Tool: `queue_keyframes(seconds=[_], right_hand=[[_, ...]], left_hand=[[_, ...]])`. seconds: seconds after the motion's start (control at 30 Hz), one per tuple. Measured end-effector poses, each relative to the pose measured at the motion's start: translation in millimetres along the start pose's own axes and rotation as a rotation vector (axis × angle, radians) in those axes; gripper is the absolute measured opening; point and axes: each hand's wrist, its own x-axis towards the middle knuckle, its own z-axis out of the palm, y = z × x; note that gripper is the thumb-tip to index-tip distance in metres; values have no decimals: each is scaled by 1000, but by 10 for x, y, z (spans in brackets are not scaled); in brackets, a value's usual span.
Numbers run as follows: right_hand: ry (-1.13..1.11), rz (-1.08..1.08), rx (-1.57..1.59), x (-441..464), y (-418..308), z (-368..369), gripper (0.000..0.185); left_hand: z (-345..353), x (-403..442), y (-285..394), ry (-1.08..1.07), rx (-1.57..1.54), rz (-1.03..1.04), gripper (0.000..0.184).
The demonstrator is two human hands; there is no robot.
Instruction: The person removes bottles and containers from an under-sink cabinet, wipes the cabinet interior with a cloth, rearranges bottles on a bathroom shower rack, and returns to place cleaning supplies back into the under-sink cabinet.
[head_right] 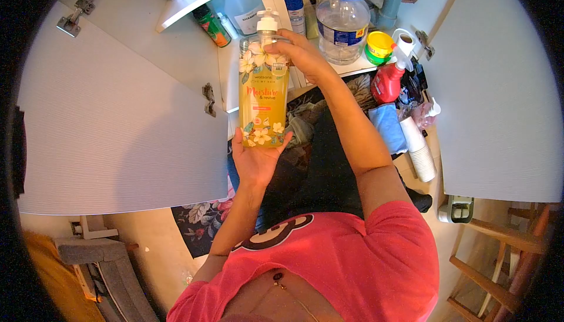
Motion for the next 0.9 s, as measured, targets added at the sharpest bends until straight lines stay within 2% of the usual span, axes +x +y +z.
queue_keyframes(seconds=[0.27, 0.37, 0.47, 0.57, 0.77, 0.9], right_hand=[[-68, -19, 13, -73, -112, 34, 50], [-97, -16, -4, -81, -132, 32, 77], [-82, -13, -6, -97, -132, 31, 76], [-51, -37, 15, -92, -107, 30, 55], [14, -25, 13, -92, -65, 29, 59], [-23, -20, 1, -134, -124, 20, 59]], left_hand=[[-44, 8, -3, 1, -22, -4, 53], [-46, 9, -5, 3, -24, -6, 53], [-34, 12, -11, 9, -14, -4, 53], [-23, 10, -15, 20, -11, -4, 53], [-30, 15, -15, 27, -29, -20, 52], [-18, 8, -16, 36, -36, -29, 52]])
